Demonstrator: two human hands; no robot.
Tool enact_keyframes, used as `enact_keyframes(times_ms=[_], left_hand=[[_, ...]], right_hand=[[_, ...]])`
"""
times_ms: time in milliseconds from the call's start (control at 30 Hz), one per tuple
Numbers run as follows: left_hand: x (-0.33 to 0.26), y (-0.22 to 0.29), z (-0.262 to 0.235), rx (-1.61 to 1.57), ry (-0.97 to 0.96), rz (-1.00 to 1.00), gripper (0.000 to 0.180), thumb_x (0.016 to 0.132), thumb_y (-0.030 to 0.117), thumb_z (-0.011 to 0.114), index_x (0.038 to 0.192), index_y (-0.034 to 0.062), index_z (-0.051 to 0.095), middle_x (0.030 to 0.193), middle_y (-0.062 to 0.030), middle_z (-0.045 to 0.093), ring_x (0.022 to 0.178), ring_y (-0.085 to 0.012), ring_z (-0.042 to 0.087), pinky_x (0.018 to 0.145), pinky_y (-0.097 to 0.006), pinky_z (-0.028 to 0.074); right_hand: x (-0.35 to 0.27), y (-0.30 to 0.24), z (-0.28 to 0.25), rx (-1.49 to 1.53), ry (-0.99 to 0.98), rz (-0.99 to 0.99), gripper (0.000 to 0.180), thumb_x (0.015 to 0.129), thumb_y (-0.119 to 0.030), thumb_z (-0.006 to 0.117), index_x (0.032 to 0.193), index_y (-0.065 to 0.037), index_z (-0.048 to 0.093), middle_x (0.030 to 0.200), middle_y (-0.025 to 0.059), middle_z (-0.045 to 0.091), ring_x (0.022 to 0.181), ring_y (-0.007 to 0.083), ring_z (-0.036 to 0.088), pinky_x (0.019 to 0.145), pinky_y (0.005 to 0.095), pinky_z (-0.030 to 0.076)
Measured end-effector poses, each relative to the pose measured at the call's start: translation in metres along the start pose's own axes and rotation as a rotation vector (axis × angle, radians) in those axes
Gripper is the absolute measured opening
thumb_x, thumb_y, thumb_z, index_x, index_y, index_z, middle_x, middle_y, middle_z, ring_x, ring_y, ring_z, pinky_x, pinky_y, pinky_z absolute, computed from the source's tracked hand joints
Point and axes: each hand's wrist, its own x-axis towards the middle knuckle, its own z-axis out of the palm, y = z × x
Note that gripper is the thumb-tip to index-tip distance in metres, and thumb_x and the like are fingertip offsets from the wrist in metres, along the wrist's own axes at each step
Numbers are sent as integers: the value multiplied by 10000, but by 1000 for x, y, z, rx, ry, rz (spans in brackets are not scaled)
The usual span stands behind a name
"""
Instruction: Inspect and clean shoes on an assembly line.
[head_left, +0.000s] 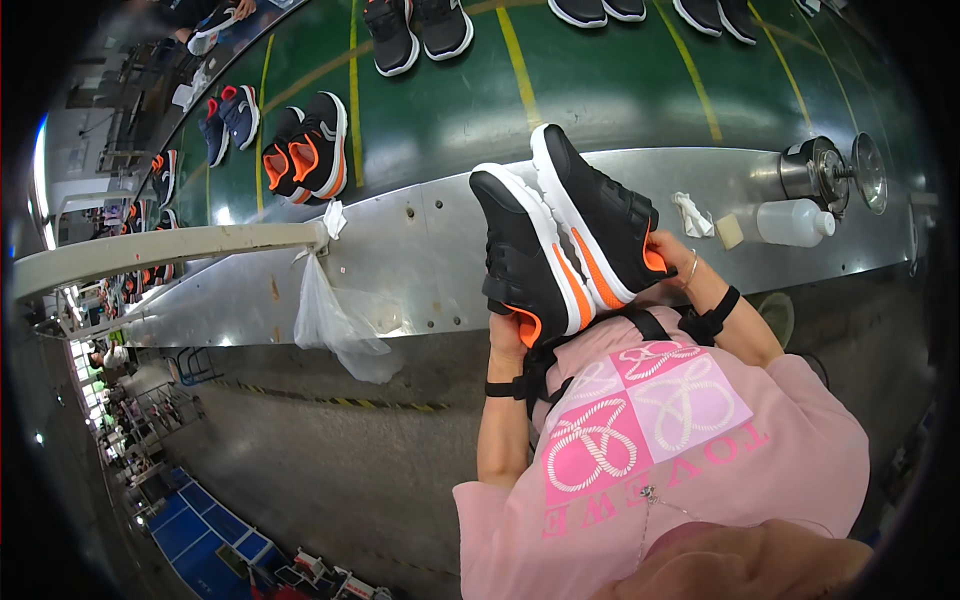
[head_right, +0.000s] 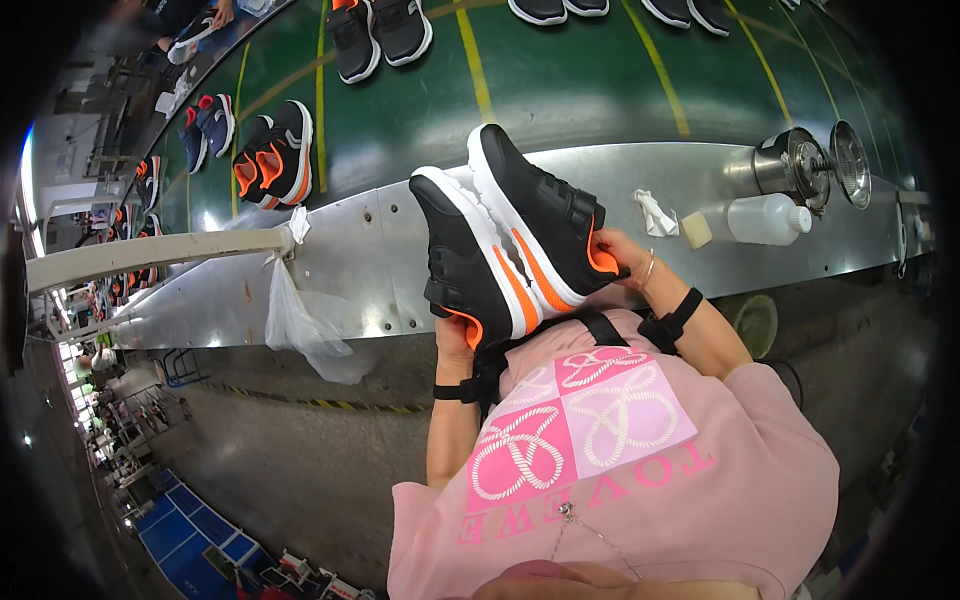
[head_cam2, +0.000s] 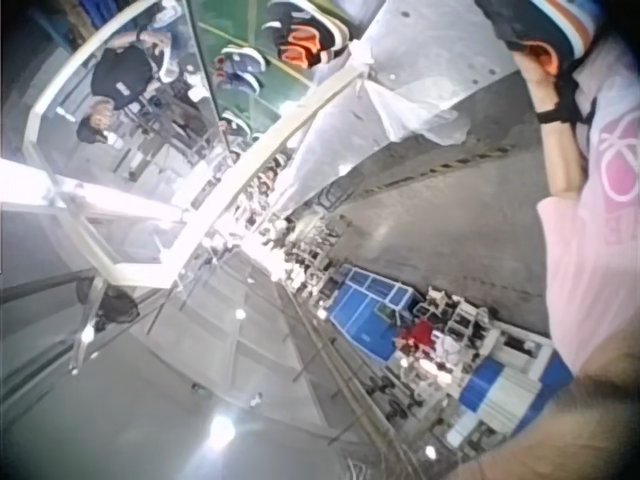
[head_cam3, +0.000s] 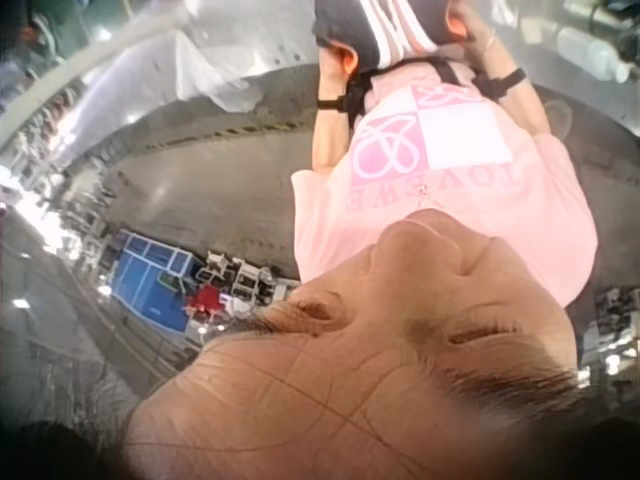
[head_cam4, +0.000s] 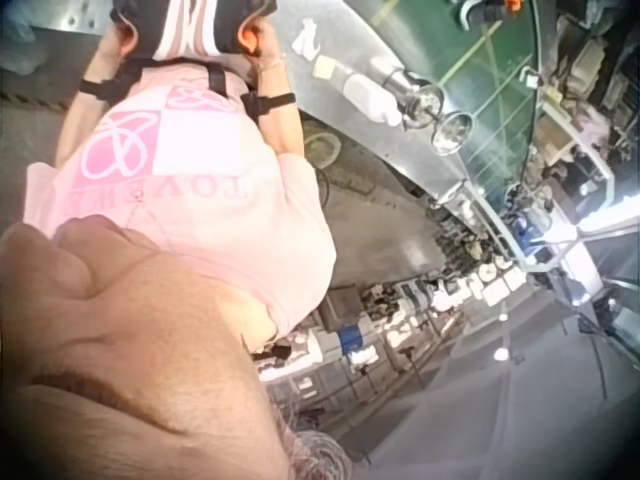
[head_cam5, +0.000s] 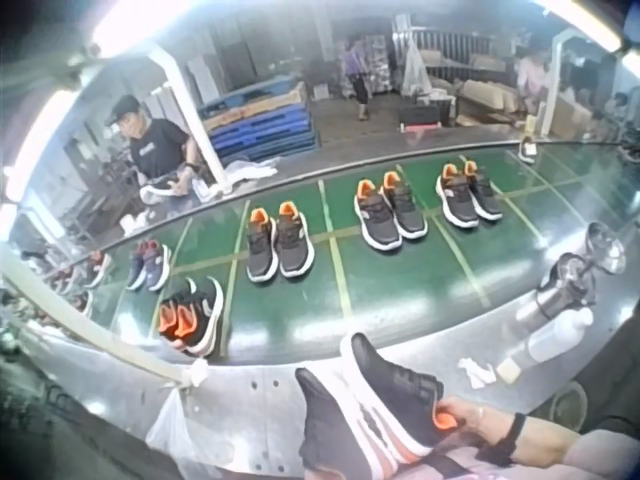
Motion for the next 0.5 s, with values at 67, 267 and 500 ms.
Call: enact_keyframes(times_ms=[67,267,500], left_hand=[[-2,4,7,-35,-46,3,499,1003,346,543,1401,47,512,1375,-85,575,1251,-243,556,1074,-395,447],[-5,7,16,-29,-60,33,549,1006,363,544,1473,97,435,1388,-69,568,1252,-233,558,1079,-390,445],[-7,15,18,-62,-87,-31,529,1000,390,551,1419,71,501,1358,-86,598,1219,-247,586,1066,-395,464]], right_hand=[[0,2,-8,41,-48,10,353,918,-112,476,1173,82,624,1125,169,699,958,226,716,906,329,575],[-9,1,-11,34,-34,-85,339,929,-106,500,1177,83,633,1138,162,697,977,222,712,908,335,574],[-14,-2,-17,36,-68,-100,305,929,-78,512,1147,86,650,1103,148,708,961,201,711,877,320,582]])
